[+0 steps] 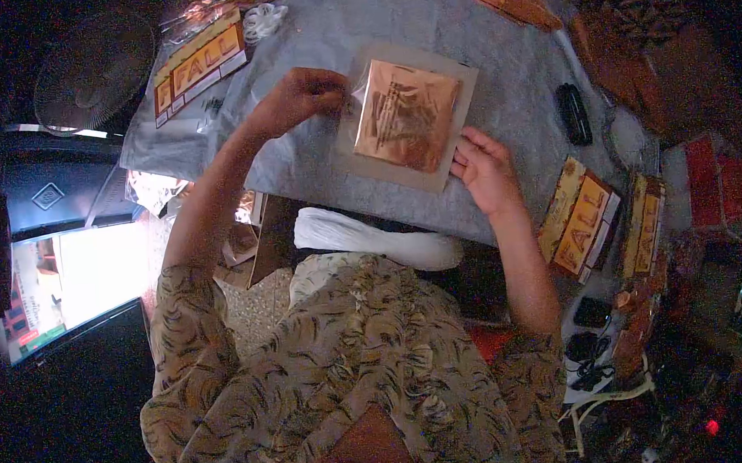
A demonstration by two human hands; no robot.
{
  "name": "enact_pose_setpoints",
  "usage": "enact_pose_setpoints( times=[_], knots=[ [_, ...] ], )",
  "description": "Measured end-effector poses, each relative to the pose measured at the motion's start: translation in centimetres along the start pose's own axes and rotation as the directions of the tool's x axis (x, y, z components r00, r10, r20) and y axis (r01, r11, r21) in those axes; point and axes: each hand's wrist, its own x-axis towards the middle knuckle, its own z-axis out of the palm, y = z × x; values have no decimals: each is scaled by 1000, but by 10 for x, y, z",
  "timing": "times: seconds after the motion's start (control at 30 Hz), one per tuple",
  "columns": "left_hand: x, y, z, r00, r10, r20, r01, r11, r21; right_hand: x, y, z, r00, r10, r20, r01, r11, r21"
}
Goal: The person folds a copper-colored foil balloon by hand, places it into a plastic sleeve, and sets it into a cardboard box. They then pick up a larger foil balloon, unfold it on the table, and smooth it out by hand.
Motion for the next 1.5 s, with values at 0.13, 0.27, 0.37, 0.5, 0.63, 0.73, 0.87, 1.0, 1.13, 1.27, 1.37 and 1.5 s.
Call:
enact_pose_setpoints(
  times=[0.13,0.27,0.37,0.5,0.63,0.73,0.87,1.0,1.13,1.27,1.37,1.5],
  knots=[
    [4,-5,1,998,-16,-53,27,977,211,0,-1,1,1000,10,15,-9,999,-31],
    [-1,6,14,988,-1,-152,54,937,345,-1,2,1,1000,-13,9,13,999,-38],
    [-2,14,12,982,-47,-185,81,980,184,-1,1,1,1000,-23,0,23,1000,-19],
    [2,-3,5,968,115,-223,-88,988,128,4,1,1,998,12,-67,-16,998,-53],
    [7,-14,-4,810,582,66,-354,396,847,1,-8,18,996,22,-81,-28,997,-69],
    [-4,-21,0,940,330,91,-232,419,878,4,-8,16,990,49,-135,-60,996,-73],
    [-5,-24,-3,921,372,119,-253,336,907,6,-11,12,988,93,-124,-98,994,-37],
    [-4,-29,-4,903,411,128,-280,336,899,7,-16,14,986,122,-117,-127,991,-39],
    [-5,-29,-5,908,397,132,-271,318,909,9,-14,12,974,129,-188,-143,988,-63],
    [-4,-29,-4,925,354,139,-260,324,909,10,-15,7,975,147,-166,-162,984,-80],
    [-5,-30,-5,925,358,131,-256,328,909,10,-18,15,976,157,-150,-171,982,-85],
    [-5,-31,-6,904,403,143,-289,330,899,10,-18,20,971,161,-178,-184,975,-121]
  ],
)
